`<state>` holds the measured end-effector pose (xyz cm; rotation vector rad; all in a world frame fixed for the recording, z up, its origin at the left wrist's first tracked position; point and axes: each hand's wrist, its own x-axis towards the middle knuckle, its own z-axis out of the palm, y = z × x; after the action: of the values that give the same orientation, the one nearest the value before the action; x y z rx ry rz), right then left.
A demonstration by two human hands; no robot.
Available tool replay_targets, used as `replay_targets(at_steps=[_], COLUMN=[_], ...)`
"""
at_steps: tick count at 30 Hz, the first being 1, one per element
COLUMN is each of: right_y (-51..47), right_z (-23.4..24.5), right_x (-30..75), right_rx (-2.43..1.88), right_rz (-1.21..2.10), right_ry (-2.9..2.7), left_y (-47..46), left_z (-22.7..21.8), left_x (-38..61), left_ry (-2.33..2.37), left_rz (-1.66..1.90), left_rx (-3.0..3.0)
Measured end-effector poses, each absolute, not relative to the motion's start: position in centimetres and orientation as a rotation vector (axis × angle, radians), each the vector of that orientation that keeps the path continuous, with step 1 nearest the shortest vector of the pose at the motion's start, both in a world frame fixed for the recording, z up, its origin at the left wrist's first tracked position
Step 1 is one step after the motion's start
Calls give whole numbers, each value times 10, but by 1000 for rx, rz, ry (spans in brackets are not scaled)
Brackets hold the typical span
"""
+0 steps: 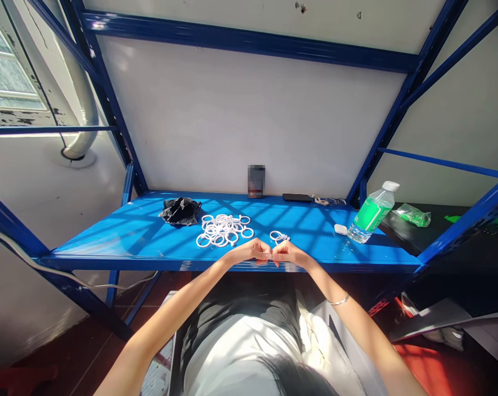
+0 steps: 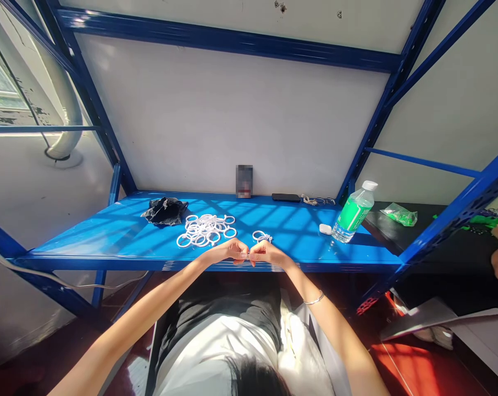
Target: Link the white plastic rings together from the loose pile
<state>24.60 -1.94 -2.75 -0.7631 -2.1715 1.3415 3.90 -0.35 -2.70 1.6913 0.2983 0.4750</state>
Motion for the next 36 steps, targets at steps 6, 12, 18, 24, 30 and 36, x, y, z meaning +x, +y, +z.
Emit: replay_targets(at_steps=[6, 12, 18, 24, 30, 36], right_y=[-10, 1, 7, 9, 8, 5], right_z=[-40, -44, -38, -42, -46, -45], right_x=[245, 235, 219, 210, 210, 212], right_rx=[-842, -821, -806, -847, -841, -857], right_rz=[1311, 1374, 1460, 1365, 1325, 1312], right_ry=[-2019, -1868, -1692, -1601, -1597, -1613], left_y=[8, 14, 15, 12, 10, 9], left_z=[-41, -48, -48, -41, -40, -39], left_x=[40, 39, 38, 38, 39, 40], left_ry=[343, 343, 354, 392, 399, 417], left_rz=[585, 700, 810, 866, 873, 862], left_rx=[1513, 1320, 1196, 1178, 1200, 1236])
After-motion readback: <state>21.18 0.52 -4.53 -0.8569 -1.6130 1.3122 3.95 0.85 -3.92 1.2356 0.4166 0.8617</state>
